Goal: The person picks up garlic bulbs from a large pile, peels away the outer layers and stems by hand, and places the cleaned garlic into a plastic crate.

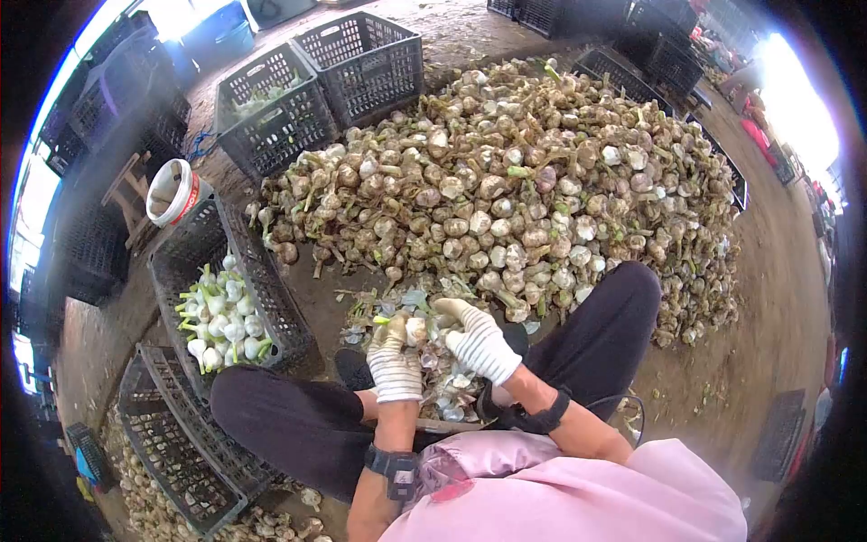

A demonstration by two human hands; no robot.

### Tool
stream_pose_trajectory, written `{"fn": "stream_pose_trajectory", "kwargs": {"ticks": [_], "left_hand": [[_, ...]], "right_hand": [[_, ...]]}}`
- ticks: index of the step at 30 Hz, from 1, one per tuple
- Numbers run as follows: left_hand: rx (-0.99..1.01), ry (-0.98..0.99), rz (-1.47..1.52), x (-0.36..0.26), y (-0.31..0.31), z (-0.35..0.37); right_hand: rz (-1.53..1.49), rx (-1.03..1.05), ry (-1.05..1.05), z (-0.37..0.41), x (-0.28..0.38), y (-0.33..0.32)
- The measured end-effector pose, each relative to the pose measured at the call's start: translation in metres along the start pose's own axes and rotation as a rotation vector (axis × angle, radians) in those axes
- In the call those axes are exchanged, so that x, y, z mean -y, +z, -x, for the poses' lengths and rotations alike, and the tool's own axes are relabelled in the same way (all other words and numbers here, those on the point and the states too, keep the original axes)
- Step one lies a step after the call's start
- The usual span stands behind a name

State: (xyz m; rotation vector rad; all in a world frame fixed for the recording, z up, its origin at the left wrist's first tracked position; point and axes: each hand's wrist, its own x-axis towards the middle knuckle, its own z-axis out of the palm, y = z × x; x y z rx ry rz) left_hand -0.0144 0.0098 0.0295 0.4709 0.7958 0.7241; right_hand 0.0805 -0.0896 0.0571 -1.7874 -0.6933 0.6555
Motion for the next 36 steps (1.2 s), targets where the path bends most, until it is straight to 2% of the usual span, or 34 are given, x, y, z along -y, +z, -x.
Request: {"fn": "stream_pose_trajectory", "kwargs": {"ticks": [1, 3, 4, 5, 7, 9, 12, 13, 15, 17, 19, 20, 21, 22, 23, 24, 26, 27, 29, 30, 31, 33, 34, 35, 36], "left_hand": [[0.008, -0.006, -0.001, 0.004, 0.001, -0.001], [-0.060, 0.072, -0.267, 0.010, 0.007, -0.001], [-0.124, 0.157, -0.286, 0.018, 0.012, 0.002], [-0.124, 0.157, -0.287, 0.024, 0.016, 0.004], [-0.102, 0.414, -0.327, 0.032, 0.018, 0.008], [-0.109, 0.356, -0.336, 0.033, 0.015, 0.008], [-0.123, 0.191, -0.302, 0.030, 0.014, 0.012], [-0.124, 0.189, -0.304, 0.026, 0.014, 0.013], [-0.039, 0.109, -0.161, 0.016, 0.016, 0.013], [0.038, 0.044, -0.099, 0.006, 0.013, 0.011], [0.192, -0.124, 0.132, 0.001, 0.009, 0.007], [0.189, -0.122, 0.131, -0.003, 0.007, 0.005], [0.216, -0.196, 0.243, -0.008, 0.006, 0.003], [0.243, -0.271, 0.354, -0.011, 0.006, 0.000], [0.269, -0.346, 0.465, -0.014, 0.007, -0.001], [0.159, -0.337, 0.488, -0.016, 0.009, -0.003], [0.168, -0.334, 0.526, -0.020, 0.002, -0.010], [0.187, -0.335, 0.568, -0.022, 0.001, -0.014], [0.159, -0.319, 0.582, -0.023, 0.004, -0.012], [0.165, -0.336, 0.582, -0.022, 0.004, -0.012], [0.169, -0.356, 0.580, -0.021, 0.003, -0.011], [0.156, -0.386, 0.540, -0.009, -0.002, -0.016], [0.134, -0.316, 0.432, -0.002, 0.001, -0.016], [0.110, -0.240, 0.328, 0.004, 0.001, -0.017], [0.105, -0.206, 0.230, -0.001, -0.007, -0.026]], "right_hand": [[-0.045, 0.003, 0.059, 0.003, 0.014, 0.001], [0.068, -0.092, -0.031, 0.007, 0.011, 0.015], [0.172, -0.122, -0.086, 0.006, 0.010, 0.017], [0.274, -0.151, -0.139, 0.005, 0.011, 0.019], [0.317, -0.191, -0.181, 0.001, 0.001, 0.025], [0.367, -0.232, -0.227, -0.002, -0.003, 0.025], [0.168, -0.214, -0.197, -0.006, -0.006, 0.022], [0.167, -0.214, -0.194, -0.009, -0.010, 0.019], [-0.046, -0.207, -0.004, -0.016, -0.024, 0.007], [0.017, -0.170, 0.073, -0.024, -0.042, 0.001], [0.132, 0.026, 0.090, -0.023, -0.060, 0.004], [0.192, 0.154, 0.024, -0.021, -0.059, 0.004], [0.101, 0.405, 0.288, -0.017, -0.030, -0.001], [0.325, 0.482, 0.090, -0.017, -0.060, 0.004], [0.546, 0.552, -0.111, -0.016, -0.063, 0.005], [0.544, 0.557, -0.112, -0.013, -0.067, 0.003], [0.627, 0.768, -0.202, -0.002, -0.075, 0.002], [0.624, 0.770, -0.205, 0.000, -0.063, -0.003], [0.384, 0.461, -0.213, -0.004, -0.033, -0.018], [0.439, 0.235, -0.273, -0.009, -0.018, -0.020], [0.353, 0.063, -0.336, -0.008, -0.003, -0.017], [0.597, 0.193, -0.372, -0.011, 0.032, -0.010], [0.793, 0.213, -0.360, -0.009, 0.026, 0.002], [0.844, 0.267, -0.286, -0.009, 0.024, 0.008], [0.378, 0.515, -0.166, -0.005, 0.016, 0.003]]}}
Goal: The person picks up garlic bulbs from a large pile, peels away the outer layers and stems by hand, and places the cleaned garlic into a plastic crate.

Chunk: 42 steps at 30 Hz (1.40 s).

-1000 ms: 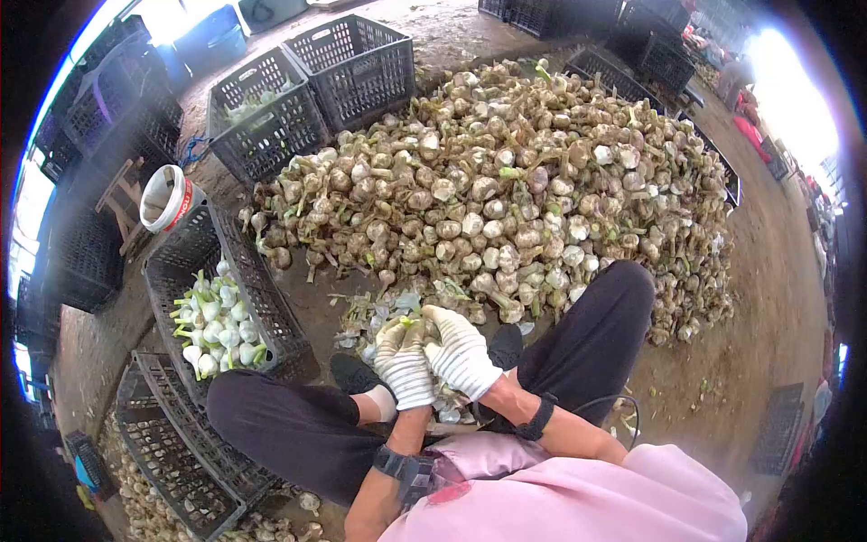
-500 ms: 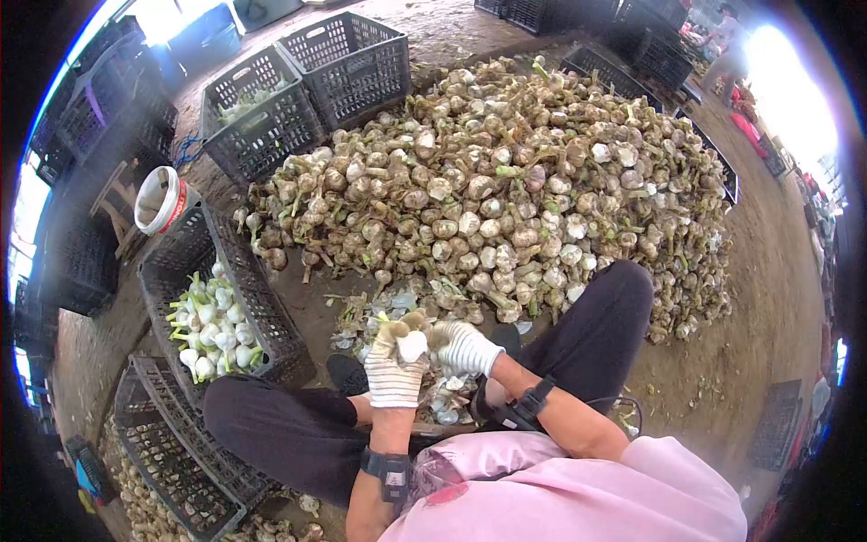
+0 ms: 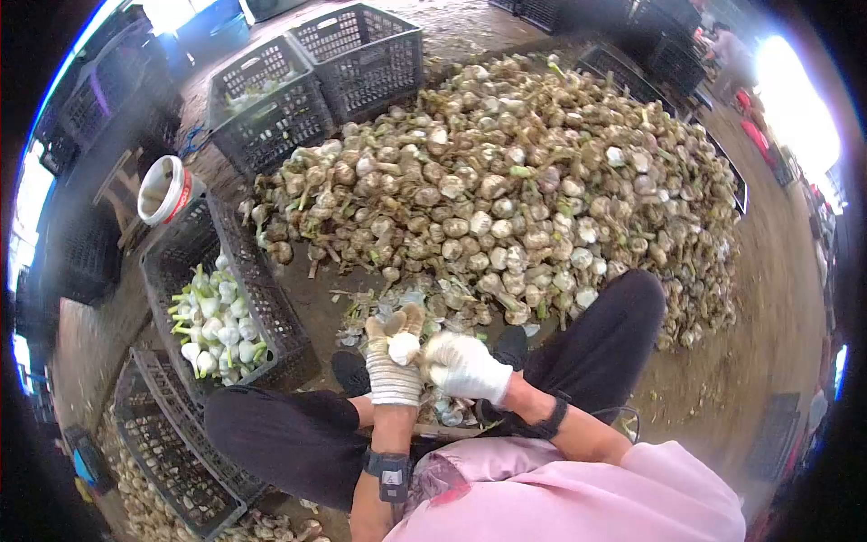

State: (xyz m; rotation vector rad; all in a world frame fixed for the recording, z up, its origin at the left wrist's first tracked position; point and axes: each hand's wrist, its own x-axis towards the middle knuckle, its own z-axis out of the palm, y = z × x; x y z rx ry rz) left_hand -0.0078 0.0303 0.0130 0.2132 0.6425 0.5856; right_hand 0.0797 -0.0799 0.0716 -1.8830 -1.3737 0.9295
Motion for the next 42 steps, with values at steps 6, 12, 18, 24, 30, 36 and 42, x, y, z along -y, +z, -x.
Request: {"fn": "stream_pose_trajectory", "kwargs": {"ticks": [6, 12, 18, 24, 30, 36, 42], "left_hand": [[-0.178, 0.008, 0.182, -0.005, -0.020, -0.013], [-0.191, 0.037, -0.532, 0.019, -0.020, -0.010], [-0.639, 0.059, -0.232, 0.014, -0.070, -0.034], [-0.552, -0.066, -0.204, 0.013, -0.055, -0.034], [-0.515, -0.109, -0.218, 0.012, -0.055, -0.030], [-0.505, -0.197, -0.142, 0.007, -0.053, -0.029], [-0.615, -0.005, -0.188, 0.007, -0.050, -0.037]], "right_hand": [[0.461, -0.001, 0.159, -0.007, -0.010, -0.011], [-1.180, -0.033, 0.555, -0.063, -0.097, 0.057], [-0.965, 0.084, 0.246, -0.173, -0.128, 0.034], [-0.907, -0.345, -0.208, -0.271, 0.062, -0.118], [0.621, -0.011, 0.058, -0.255, -0.071, -0.016], [0.945, -0.068, -0.248, -0.236, -0.177, 0.087], [0.710, 0.065, 0.140, -0.236, -0.147, 0.070]]}}
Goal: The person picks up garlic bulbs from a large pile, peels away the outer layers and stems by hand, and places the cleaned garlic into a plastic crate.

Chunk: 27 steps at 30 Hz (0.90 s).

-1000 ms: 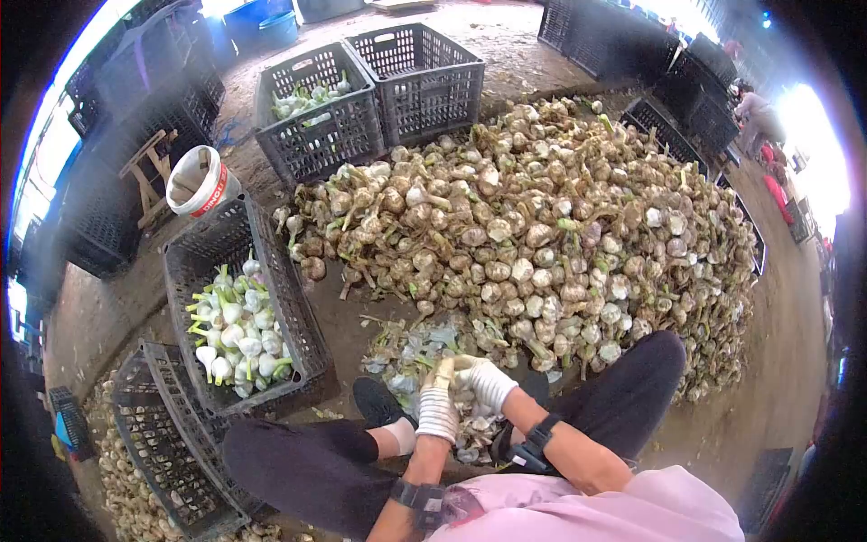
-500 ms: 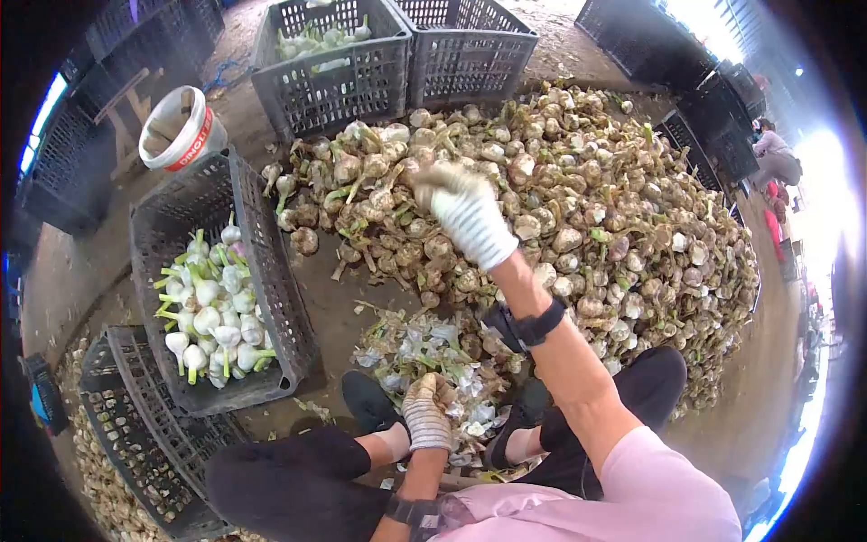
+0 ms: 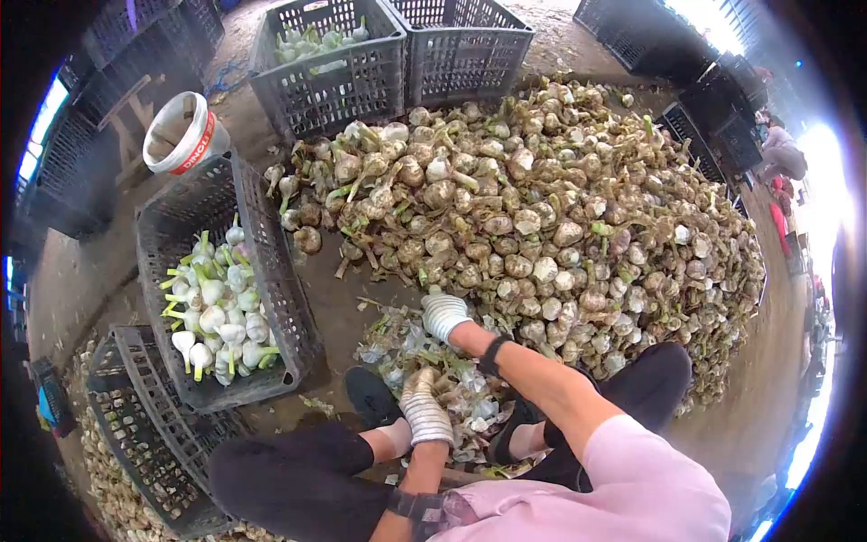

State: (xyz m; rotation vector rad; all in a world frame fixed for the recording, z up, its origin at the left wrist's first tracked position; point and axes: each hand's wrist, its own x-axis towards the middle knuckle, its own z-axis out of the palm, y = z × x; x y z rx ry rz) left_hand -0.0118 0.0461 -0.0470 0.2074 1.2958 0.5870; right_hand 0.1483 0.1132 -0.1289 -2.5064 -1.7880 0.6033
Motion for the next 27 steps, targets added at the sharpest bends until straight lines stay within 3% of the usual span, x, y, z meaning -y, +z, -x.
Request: {"fn": "stream_pose_trajectory", "kwargs": {"ticks": [1, 3, 4, 6, 9, 10, 11, 13, 14, 15, 18, 21, 22, 24, 27], "left_hand": [[0.005, 0.006, 0.002, 0.000, -0.004, -0.007], [0.182, 0.174, 0.002, 0.000, -0.014, -0.015], [0.194, 0.177, -0.001, -0.007, -0.005, -0.002], [0.475, 0.284, 0.130, -0.027, 0.026, 0.040], [0.660, 0.230, 0.057, -0.033, 0.028, 0.069], [0.768, 0.174, 0.077, -0.031, 0.024, 0.069], [0.775, 0.175, 0.069, -0.032, 0.020, 0.074], [0.696, -0.025, -0.058, -0.034, 0.015, 0.088], [0.534, 0.031, -0.015, -0.025, 0.028, 0.101], [0.540, 0.034, -0.022, -0.026, 0.030, 0.108], [0.551, -0.151, -0.071, -0.026, 0.027, 0.124], [0.685, -0.164, -0.163, -0.021, 0.022, 0.126], [0.692, -0.162, -0.175, -0.014, 0.022, 0.125], [0.740, 0.411, -0.357, -0.002, 0.023, 0.126], [0.830, 0.295, -0.352, -0.008, 0.021, 0.136]], "right_hand": [[0.002, -0.007, -0.002, 0.012, 0.000, -0.013], [-1.424, 0.120, 0.445, 0.053, 0.015, -0.070], [-1.547, 0.138, 0.455, 0.078, 0.020, -0.094], [-1.801, 0.130, 0.476, 0.127, 0.035, -0.137], [-1.886, 0.053, 0.450, 0.170, 0.032, -0.159], [-1.919, 0.129, 0.522, 0.178, 0.025, -0.159], [-1.926, 0.119, 0.517, 0.185, 0.021, -0.158], [-1.963, 0.116, 0.452, 0.202, 0.018, -0.150], [-1.979, 0.126, 0.431, 0.207, 0.017, -0.145], [-1.984, 0.116, 0.426, 0.215, 0.016, -0.142], [-2.390, 0.166, 0.578, 0.240, 0.015, -0.131], [-2.533, 0.182, 0.411, 0.254, 0.006, -0.118], [-2.542, 0.170, 0.401, 0.257, 0.005, -0.116], [-2.225, -0.147, 0.427, 0.261, 0.010, -0.122], [-2.106, -0.224, 0.336, 0.276, 0.018, -0.145]]}}
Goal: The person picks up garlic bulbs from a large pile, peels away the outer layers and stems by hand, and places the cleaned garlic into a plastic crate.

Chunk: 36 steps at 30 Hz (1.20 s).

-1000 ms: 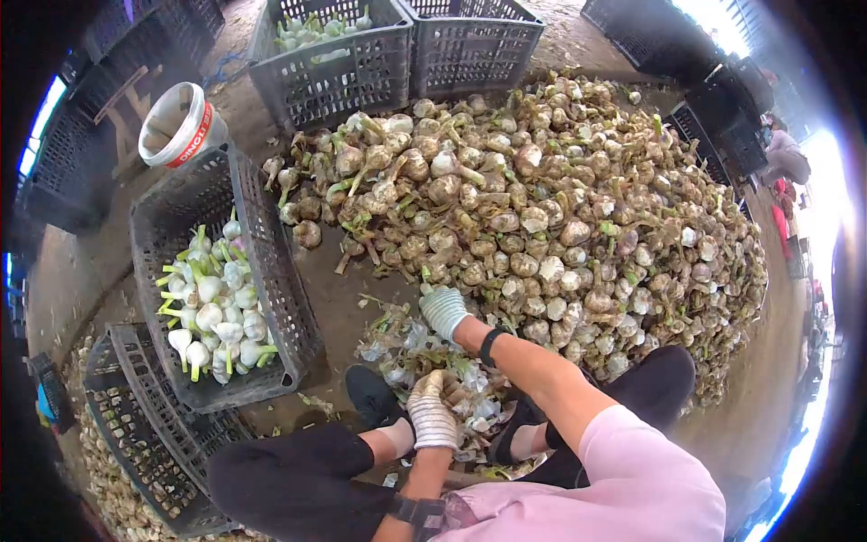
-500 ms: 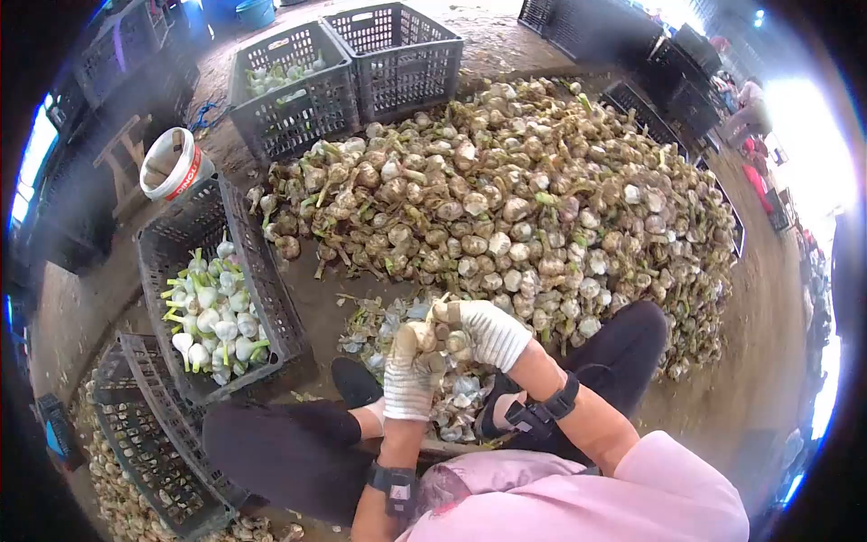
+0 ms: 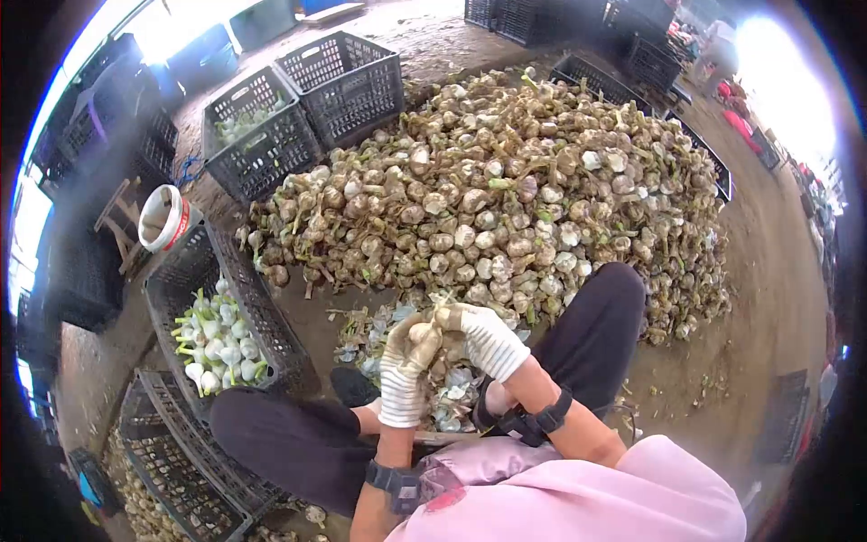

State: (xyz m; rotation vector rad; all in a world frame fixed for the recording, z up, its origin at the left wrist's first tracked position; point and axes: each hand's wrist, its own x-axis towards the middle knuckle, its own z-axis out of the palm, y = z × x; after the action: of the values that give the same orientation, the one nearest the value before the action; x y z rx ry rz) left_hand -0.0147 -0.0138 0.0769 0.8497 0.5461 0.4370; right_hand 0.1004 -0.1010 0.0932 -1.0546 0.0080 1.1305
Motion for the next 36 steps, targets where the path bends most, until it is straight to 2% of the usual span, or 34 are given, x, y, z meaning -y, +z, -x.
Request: {"fn": "stream_pose_trajectory", "kwargs": {"ticks": [2, 4, 12, 15, 18, 21, 24, 29, 30, 31, 32, 33, 36], "left_hand": [[0.022, -0.050, 0.040, -0.001, 0.001, -0.005], [0.066, 0.118, 0.016, -0.001, 0.005, -0.002], [-0.063, 0.173, -0.168, 0.011, 0.000, -0.005], [-0.101, 0.117, -0.019, 0.013, -0.003, -0.007], [-0.064, 0.067, 0.082, 0.012, -0.007, -0.010], [-0.109, 0.133, -0.044, 0.009, -0.006, -0.010], [-0.127, 0.149, -0.054, 0.008, -0.004, -0.010], [-0.132, 0.034, 0.063, 0.016, -0.012, -0.011], [-0.140, 0.017, 0.086, 0.016, -0.011, -0.011], [-0.075, -0.045, 0.207, 0.012, -0.016, -0.011], [-0.075, -0.048, 0.207, 0.012, -0.016, -0.012], [-0.082, -0.009, 0.169, 0.012, -0.016, -0.013], [-0.106, 0.075, 0.069, 0.015, -0.019, -0.020]], "right_hand": [[-0.005, 0.020, -0.023, -0.001, 0.006, 0.000], [0.009, -0.007, -0.013, 0.004, 0.008, 0.004], [0.041, -0.005, -0.091, -0.001, -0.004, -0.002], [0.069, 0.011, -0.084, 0.002, 0.001, -0.003], [-0.037, 0.099, -0.061, 0.002, 0.003, -0.002], [0.241, 0.026, -0.217, 0.001, 0.002, 0.007], [0.328, -0.002, -0.156, 0.001, 0.005, 0.013], [0.386, 0.033, -0.144, -0.004, 0.004, 0.005], [0.386, 0.033, -0.142, -0.005, 0.002, 0.002], [0.198, 0.073, -0.128, -0.007, -0.004, -0.004], [0.010, 0.111, -0.113, -0.008, -0.006, -0.009], [-0.016, 0.182, -0.114, -0.008, -0.004, -0.013], [0.046, 0.112, -0.069, -0.006, 0.005, -0.009]]}}
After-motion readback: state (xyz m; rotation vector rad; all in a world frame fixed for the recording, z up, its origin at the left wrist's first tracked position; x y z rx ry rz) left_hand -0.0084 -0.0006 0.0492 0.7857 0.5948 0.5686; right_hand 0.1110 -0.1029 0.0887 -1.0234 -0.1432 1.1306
